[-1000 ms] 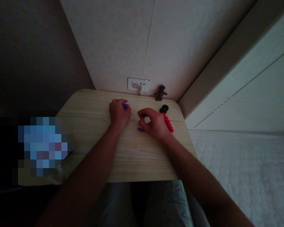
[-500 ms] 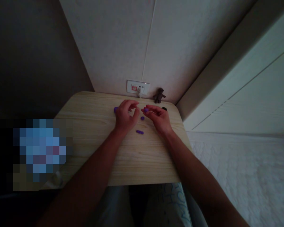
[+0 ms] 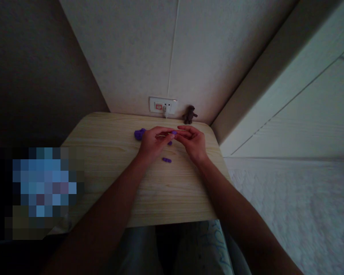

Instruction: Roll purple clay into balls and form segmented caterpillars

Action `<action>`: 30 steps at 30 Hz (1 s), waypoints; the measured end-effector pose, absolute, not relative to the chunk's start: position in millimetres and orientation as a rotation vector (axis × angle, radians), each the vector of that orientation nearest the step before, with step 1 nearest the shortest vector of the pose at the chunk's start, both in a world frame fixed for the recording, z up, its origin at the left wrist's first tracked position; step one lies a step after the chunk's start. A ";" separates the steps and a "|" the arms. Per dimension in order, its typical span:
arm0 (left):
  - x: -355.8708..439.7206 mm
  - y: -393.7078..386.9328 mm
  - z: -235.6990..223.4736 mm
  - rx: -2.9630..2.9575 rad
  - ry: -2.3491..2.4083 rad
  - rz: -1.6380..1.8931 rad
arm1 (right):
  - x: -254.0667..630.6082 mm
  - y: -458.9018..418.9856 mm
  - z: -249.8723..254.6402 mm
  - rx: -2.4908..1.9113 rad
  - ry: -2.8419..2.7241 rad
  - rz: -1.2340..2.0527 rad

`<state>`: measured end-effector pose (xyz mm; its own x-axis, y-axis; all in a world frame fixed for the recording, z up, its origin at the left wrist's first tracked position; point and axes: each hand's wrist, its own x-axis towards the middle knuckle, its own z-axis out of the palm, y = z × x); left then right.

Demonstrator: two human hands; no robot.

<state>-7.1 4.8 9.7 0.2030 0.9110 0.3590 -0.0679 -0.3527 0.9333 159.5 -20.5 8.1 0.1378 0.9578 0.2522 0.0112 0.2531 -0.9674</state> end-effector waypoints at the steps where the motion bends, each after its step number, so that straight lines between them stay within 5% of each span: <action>1: -6.1 4.6 9.2 1.505 0.826 1.303 | 159.3 -20.8 7.3 -1.088 -1.235 0.914; 14: -6.4 11.1 13.9 1.138 0.937 1.386 | 158.0 -31.0 7.4 -1.127 -1.539 0.601; 24: -10.5 7.7 16.4 1.023 0.677 1.110 | 158.2 -31.7 12.9 -0.973 -1.631 0.739; 30: -17.9 4.1 22.6 1.307 0.964 1.261 | 157.9 -26.8 9.5 -0.981 -1.417 0.797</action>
<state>-17.9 4.1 22.6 0.1262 0.9795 0.1570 -0.1053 -0.1442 0.9839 157.9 -26.8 9.5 0.0308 0.9072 0.4197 0.1117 0.4141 -0.9033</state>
